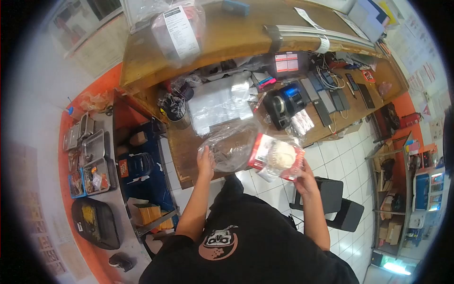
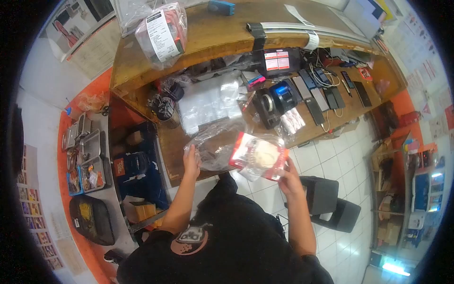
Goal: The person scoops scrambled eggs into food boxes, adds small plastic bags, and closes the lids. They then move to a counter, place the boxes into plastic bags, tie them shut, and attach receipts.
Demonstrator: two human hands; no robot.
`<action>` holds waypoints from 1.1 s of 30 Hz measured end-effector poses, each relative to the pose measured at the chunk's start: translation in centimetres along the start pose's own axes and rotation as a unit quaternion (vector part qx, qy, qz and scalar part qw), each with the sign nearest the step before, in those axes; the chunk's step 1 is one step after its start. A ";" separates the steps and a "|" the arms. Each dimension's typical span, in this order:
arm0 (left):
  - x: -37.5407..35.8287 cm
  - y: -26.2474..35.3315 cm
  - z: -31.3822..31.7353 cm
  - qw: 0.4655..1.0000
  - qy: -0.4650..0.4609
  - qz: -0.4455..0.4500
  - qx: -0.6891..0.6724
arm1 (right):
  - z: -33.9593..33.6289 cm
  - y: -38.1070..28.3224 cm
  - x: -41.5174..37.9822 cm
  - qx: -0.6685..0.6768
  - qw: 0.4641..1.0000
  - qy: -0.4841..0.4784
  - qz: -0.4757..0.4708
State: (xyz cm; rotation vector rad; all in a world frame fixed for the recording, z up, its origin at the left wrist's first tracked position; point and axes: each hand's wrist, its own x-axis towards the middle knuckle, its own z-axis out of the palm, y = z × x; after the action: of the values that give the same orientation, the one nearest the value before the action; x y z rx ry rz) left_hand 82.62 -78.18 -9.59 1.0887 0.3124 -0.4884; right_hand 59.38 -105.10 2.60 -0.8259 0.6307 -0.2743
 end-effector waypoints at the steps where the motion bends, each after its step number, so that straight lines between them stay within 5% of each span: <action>1: 0.1 0.9 0.8 1.000 0.005 -0.003 -0.005 | 1.2 0.3 1.7 -0.006 1.000 0.000 0.005; 7: 2.2 4.9 3.7 0.992 0.018 -0.125 0.013 | 9.1 2.4 11.9 0.002 0.992 -0.122 0.039; 13: 5.7 6.6 0.8 0.927 -0.296 -0.186 -0.137 | 10.5 7.1 19.6 0.015 0.958 -0.256 0.130; 14: 5.8 7.1 1.4 0.929 -0.291 -0.185 -0.137 | 9.7 8.1 20.5 0.000 0.950 -0.260 0.173; 16: 5.8 7.5 2.9 0.978 0.011 -0.209 -0.009 | 7.8 10.3 21.9 -0.017 0.937 -0.265 0.227; 17: 6.0 7.4 2.0 0.977 0.020 -0.211 -0.012 | 6.9 11.6 22.4 -0.023 0.938 -0.241 0.247; 19: 6.4 7.1 -0.3 0.933 0.028 -0.174 0.314 | 6.3 12.4 23.0 -0.030 0.935 -0.218 0.277; 23: 6.1 5.1 -1.5 0.939 0.056 -0.131 0.313 | 4.3 13.3 23.0 -0.044 0.919 -0.214 0.328; 25: 5.6 4.2 -0.6 0.937 0.103 0.094 0.321 | 4.4 13.0 22.4 -0.116 0.914 -0.276 0.274; 26: 5.3 4.1 -0.5 0.936 0.102 0.091 0.324 | 4.3 13.0 21.8 -0.113 0.915 -0.273 0.276; 28: 3.9 4.8 0.6 0.898 0.060 0.231 0.370 | 4.3 12.9 21.0 -0.107 0.916 -0.252 0.294; 29: 2.9 5.2 1.0 0.898 0.058 0.229 0.371 | 4.1 13.1 21.0 -0.105 0.916 -0.250 0.294; 31: -0.1 6.4 2.1 0.797 0.058 0.269 0.538 | 3.8 13.5 21.0 -0.077 0.925 -0.213 0.305; 33: -2.4 6.7 2.1 0.780 0.105 0.260 0.559 | 4.1 13.3 21.2 -0.051 0.928 -0.187 0.319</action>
State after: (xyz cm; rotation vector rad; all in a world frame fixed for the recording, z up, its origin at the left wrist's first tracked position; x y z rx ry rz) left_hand 84.09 -77.02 -2.39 2.3228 -0.1547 0.0124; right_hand 78.38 -103.73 -14.09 -0.7034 0.5229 0.5045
